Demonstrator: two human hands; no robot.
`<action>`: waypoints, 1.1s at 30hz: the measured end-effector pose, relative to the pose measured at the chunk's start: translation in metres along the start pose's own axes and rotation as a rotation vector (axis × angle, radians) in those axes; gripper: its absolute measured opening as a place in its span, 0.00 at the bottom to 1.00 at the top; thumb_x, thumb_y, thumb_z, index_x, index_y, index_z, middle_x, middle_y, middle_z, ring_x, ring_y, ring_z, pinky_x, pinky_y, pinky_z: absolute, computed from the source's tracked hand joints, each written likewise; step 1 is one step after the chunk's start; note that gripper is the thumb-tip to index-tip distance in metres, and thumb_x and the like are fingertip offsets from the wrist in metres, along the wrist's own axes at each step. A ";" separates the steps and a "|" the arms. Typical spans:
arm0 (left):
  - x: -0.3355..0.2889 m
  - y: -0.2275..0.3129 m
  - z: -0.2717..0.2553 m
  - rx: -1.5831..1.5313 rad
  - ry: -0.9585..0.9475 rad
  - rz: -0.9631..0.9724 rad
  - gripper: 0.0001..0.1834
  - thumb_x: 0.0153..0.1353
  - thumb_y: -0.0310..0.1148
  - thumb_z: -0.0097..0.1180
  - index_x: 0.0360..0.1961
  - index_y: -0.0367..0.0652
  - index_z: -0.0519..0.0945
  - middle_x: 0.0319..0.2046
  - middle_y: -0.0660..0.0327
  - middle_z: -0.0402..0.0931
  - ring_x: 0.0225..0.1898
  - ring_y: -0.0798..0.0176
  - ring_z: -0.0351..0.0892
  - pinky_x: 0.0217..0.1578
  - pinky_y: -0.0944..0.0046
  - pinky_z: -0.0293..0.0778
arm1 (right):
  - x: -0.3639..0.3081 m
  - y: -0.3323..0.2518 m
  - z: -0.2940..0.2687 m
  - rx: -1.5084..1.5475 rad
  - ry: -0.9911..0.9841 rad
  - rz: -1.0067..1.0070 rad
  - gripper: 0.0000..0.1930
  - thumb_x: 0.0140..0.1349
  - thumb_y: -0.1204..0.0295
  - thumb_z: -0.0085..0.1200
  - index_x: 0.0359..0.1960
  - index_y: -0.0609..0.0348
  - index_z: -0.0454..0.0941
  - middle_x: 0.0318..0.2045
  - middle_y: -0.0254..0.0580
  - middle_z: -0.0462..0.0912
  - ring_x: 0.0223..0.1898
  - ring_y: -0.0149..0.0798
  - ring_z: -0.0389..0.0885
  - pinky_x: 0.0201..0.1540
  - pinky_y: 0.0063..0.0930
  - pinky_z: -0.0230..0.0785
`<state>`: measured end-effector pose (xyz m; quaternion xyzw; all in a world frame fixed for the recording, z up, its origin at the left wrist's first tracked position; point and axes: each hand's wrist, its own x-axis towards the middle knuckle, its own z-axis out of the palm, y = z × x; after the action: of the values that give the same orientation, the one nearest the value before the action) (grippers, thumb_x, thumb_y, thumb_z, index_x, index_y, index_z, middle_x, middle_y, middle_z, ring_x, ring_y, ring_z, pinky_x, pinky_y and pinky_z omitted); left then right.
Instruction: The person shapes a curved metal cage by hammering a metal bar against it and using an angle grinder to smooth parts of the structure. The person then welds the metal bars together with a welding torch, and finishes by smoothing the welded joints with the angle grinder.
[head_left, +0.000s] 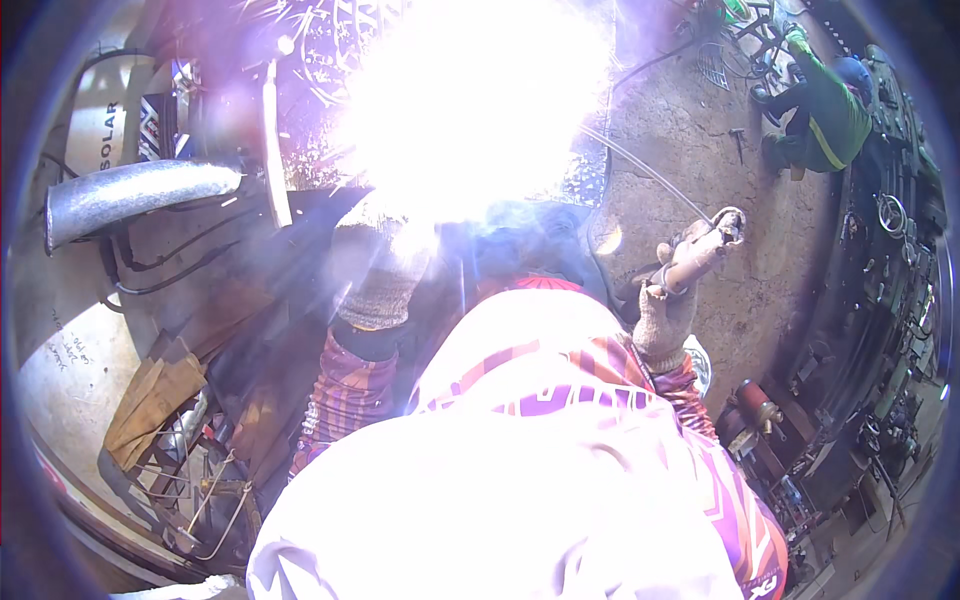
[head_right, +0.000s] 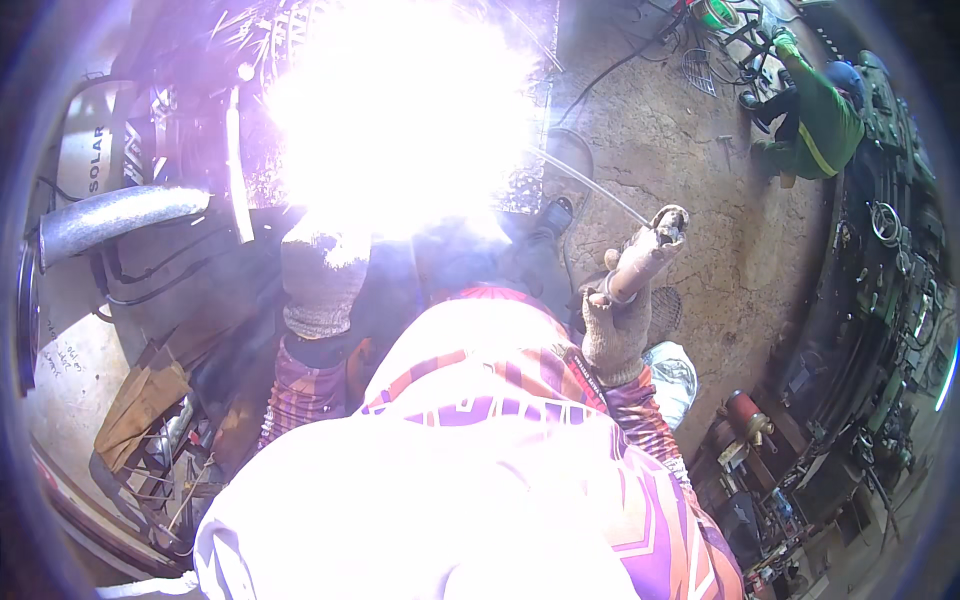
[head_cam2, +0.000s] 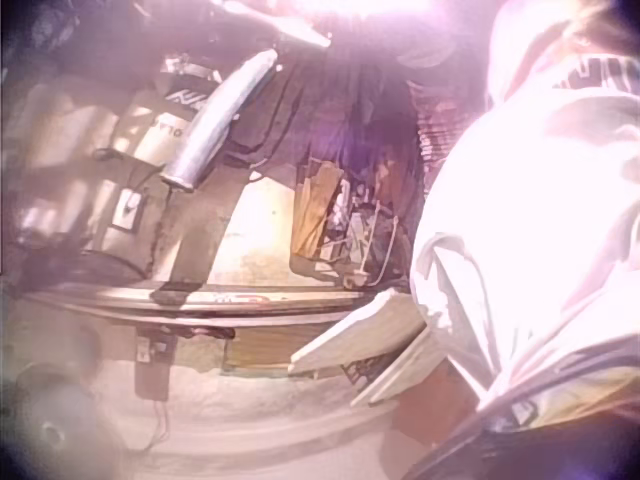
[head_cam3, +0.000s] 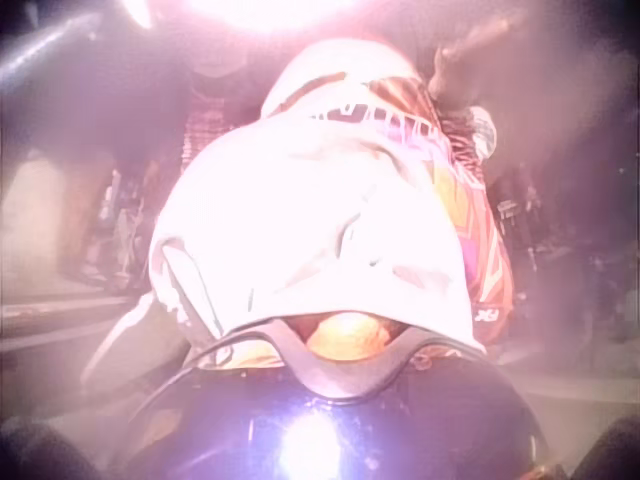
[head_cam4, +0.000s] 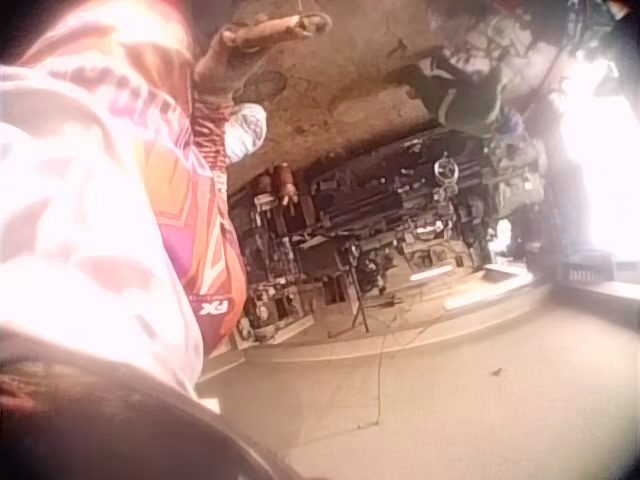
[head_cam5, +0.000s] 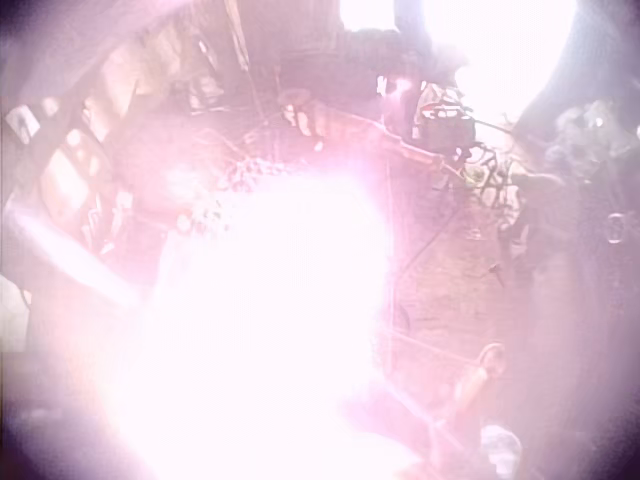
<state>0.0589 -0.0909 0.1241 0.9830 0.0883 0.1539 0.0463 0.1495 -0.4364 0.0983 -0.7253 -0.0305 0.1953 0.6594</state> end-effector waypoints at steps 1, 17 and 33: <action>-0.003 0.004 0.000 -0.134 0.000 -0.183 0.04 0.59 0.25 0.64 0.28 0.40 0.80 0.23 0.58 0.77 0.24 0.55 0.79 0.26 0.58 0.75 | 0.000 0.001 -0.001 -0.007 -0.001 -0.016 0.42 0.68 0.57 0.61 0.74 0.70 0.54 0.60 0.43 0.73 0.46 0.28 0.74 0.51 0.26 0.70; -0.007 0.014 -0.011 -0.416 0.054 -0.421 0.14 0.67 0.31 0.62 0.52 0.41 0.85 0.34 0.49 0.85 0.33 0.50 0.87 0.33 0.56 0.80 | 0.004 -0.001 0.003 0.140 0.067 -0.043 0.32 0.67 0.62 0.60 0.67 0.65 0.61 0.31 0.41 0.81 0.25 0.31 0.79 0.24 0.25 0.69; -0.007 0.018 -0.012 -0.335 -0.008 -0.366 0.14 0.67 0.34 0.61 0.51 0.40 0.86 0.41 0.48 0.86 0.40 0.46 0.88 0.40 0.56 0.82 | 0.006 0.000 0.007 0.158 0.029 0.033 0.35 0.66 0.54 0.65 0.65 0.62 0.64 0.31 0.35 0.80 0.27 0.29 0.79 0.26 0.21 0.65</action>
<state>0.0510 -0.1087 0.1352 0.9298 0.2382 0.1517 0.2360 0.1522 -0.4278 0.0966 -0.6741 0.0066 0.1974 0.7117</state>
